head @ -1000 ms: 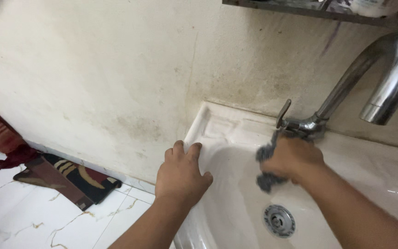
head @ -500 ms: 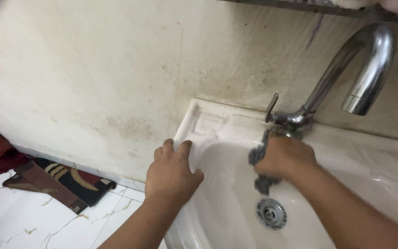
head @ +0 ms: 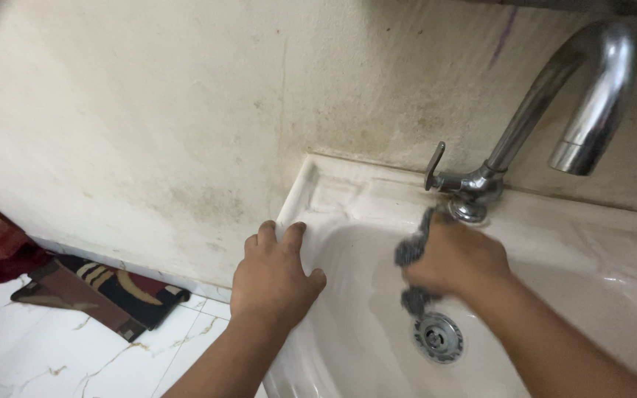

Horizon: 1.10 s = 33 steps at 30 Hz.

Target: The person scrubs a white ceramic sink with a steel wool pad, focusing on the basin, rim, and faucet base. After scrubbing, the person turns on the tap and rinses their hands and the sink surface under running water.

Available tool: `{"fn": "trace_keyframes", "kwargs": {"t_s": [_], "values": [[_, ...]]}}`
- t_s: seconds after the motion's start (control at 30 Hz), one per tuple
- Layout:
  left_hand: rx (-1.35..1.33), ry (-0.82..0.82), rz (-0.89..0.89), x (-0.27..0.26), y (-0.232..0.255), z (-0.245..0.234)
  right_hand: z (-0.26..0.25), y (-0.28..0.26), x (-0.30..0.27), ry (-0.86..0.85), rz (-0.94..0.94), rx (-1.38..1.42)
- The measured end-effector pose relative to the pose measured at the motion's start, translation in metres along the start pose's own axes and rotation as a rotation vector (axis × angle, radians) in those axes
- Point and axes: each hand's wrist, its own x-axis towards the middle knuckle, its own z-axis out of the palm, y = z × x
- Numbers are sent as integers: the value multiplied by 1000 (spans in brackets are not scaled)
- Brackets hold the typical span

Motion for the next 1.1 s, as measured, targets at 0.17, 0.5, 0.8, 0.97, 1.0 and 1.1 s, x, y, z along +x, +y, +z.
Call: {"fn": "trace_keyframes", "kwargs": {"t_s": [0.17,0.5,0.8,0.97,1.0,1.1], "values": [[2,-6,8,2,-1,3,-10,-3,8,-72,26,4],[-14,39,41,3,-4,7,1,-4,-12,-137,68,-65],[-8,61,52,5,-6,8,-36,-14,15,-129,96,177],[3,23,24,3,-2,5,-16,-5,-4,-133,70,26],[5,14,24,3,-2,4,-5,0,-10,-133,48,-65],[18,-24,0,4,0,1,1,4,-5,-124,45,-122]]}}
